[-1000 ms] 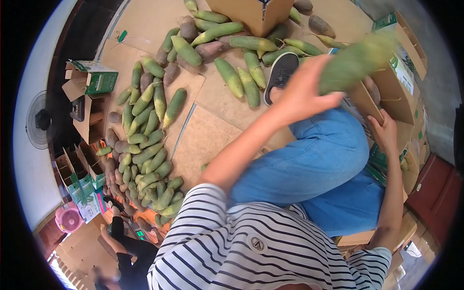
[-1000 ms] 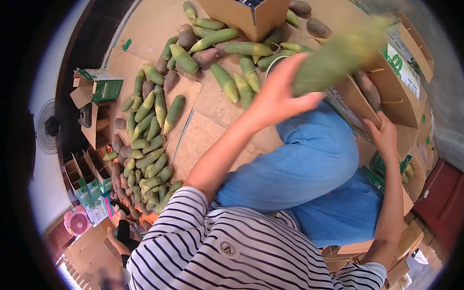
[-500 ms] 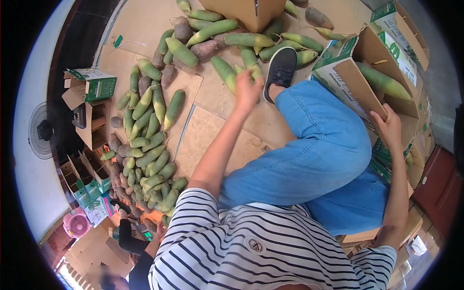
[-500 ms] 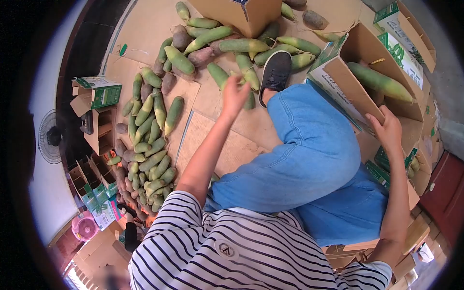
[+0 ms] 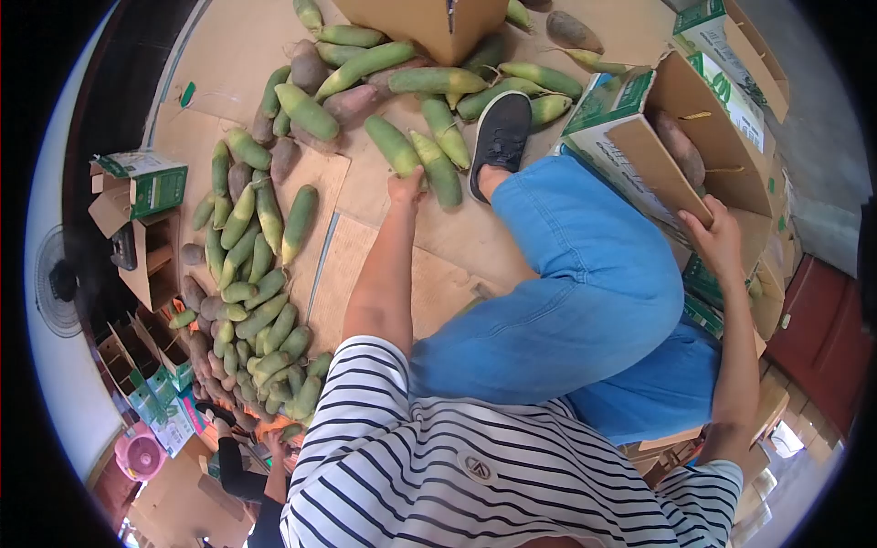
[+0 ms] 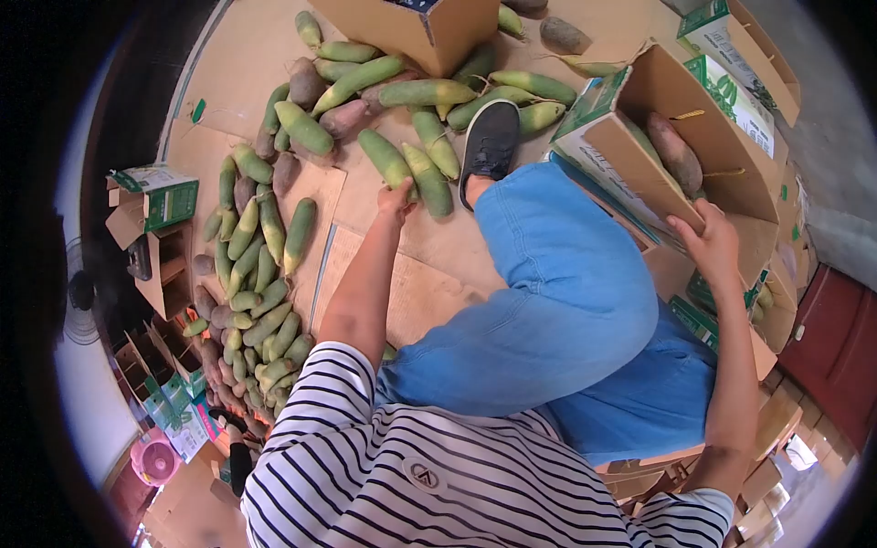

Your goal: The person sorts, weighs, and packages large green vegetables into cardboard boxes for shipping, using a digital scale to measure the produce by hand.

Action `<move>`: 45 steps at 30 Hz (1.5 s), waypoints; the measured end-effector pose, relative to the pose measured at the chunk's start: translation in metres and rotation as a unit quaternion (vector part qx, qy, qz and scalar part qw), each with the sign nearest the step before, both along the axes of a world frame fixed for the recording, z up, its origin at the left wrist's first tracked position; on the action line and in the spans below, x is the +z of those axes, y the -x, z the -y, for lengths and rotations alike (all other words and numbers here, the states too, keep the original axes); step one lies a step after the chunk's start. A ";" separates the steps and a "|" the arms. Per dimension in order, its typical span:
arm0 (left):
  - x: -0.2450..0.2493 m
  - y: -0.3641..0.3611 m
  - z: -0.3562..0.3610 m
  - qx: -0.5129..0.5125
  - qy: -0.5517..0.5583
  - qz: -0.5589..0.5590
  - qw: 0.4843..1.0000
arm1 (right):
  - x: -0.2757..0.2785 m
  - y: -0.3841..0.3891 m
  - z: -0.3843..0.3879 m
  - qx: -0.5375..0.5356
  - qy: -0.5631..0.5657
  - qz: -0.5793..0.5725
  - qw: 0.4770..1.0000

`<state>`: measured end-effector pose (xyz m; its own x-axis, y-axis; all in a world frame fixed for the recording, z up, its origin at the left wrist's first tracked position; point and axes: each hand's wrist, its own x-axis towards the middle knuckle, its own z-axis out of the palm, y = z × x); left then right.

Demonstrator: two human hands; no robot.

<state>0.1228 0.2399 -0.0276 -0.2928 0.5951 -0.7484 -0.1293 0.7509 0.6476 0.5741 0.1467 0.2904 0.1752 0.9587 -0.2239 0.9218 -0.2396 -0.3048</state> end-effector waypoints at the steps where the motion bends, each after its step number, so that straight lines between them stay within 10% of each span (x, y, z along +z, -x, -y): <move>1: 0.010 -0.001 -0.002 -0.008 0.001 0.000 1.000 | 0.000 -0.001 0.000 0.008 -0.004 0.011 1.000; 12: 0.089 0.021 0.087 -0.041 0.006 0.245 0.969 | -0.004 -0.014 0.005 0.040 -0.022 0.016 0.999; 20: 0.257 -0.046 0.060 -0.308 -0.250 0.139 0.907 | 0.001 -0.014 0.009 0.035 0.000 0.029 0.999; 26: 0.381 -0.165 -0.005 -0.455 -0.456 0.129 0.754 | -0.009 -0.019 0.021 0.083 -0.108 0.039 0.990; 31: 0.370 -0.251 -0.038 -0.581 -0.482 0.027 0.655 | -0.017 -0.007 0.028 0.189 -0.262 0.069 0.944; 37: 0.379 -0.220 0.011 -0.536 -0.503 -0.090 0.672 | -0.005 -0.002 0.024 0.165 -0.221 0.024 0.961; 42: 0.425 -0.192 0.065 -0.623 -0.511 -0.134 0.577 | -0.002 0.003 0.021 0.141 -0.075 0.009 0.987; 45: 0.438 -0.192 0.088 -0.656 -0.547 -0.197 0.482 | 0.004 -0.006 0.021 0.154 -0.212 0.021 0.965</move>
<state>0.3151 0.1516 0.4106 0.8807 0.4368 0.1833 0.2860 -0.7988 0.5293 0.5798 0.1260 0.2948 -0.1318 0.9708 0.2007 0.9431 0.1851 -0.2762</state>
